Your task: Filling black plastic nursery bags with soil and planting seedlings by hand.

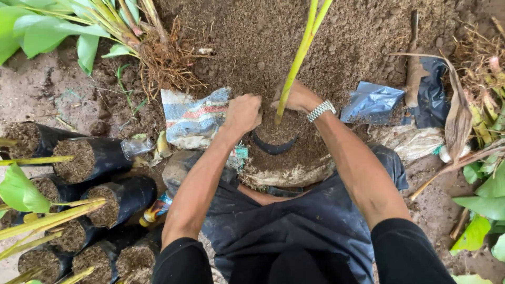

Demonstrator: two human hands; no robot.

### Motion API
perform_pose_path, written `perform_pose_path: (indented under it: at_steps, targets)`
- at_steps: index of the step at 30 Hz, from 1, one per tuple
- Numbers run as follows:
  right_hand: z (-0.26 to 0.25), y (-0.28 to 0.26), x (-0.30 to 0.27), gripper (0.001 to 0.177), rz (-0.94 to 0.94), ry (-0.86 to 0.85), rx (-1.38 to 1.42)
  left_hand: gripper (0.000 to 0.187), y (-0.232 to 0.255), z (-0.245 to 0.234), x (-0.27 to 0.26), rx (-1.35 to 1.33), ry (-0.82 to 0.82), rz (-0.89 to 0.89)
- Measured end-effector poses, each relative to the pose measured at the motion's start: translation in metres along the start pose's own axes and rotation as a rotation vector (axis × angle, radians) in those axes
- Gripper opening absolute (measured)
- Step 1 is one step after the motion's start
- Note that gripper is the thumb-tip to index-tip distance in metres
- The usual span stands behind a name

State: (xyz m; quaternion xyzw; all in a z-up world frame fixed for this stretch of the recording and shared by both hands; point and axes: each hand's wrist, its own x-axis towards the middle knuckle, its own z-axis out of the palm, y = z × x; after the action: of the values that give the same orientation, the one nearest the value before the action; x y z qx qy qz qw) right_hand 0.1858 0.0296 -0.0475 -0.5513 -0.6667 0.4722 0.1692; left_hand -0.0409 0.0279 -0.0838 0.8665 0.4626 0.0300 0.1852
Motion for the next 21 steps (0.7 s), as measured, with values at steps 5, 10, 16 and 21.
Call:
perform_pose_path:
  at_steps: [5,10,16,21]
  targets:
    - [-0.002,-0.002,0.004,0.029,0.01,0.011,-0.099,0.037,0.031,-0.028,-0.025,-0.058,0.169,-0.078]
    - [-0.008,-0.04,-0.051,0.061,0.222,0.142,0.261,0.06,0.1,-0.086,-0.083,-0.107,0.101,0.093]
    - [0.0,-0.108,-0.105,0.112,0.697,0.245,0.416,0.073,0.102,-0.045,-0.11,-0.023,0.287,0.136]
    - [0.019,-0.089,-0.115,0.11,0.63,0.376,0.497,0.073,0.089,-0.037,-0.093,-0.079,0.225,-0.113]
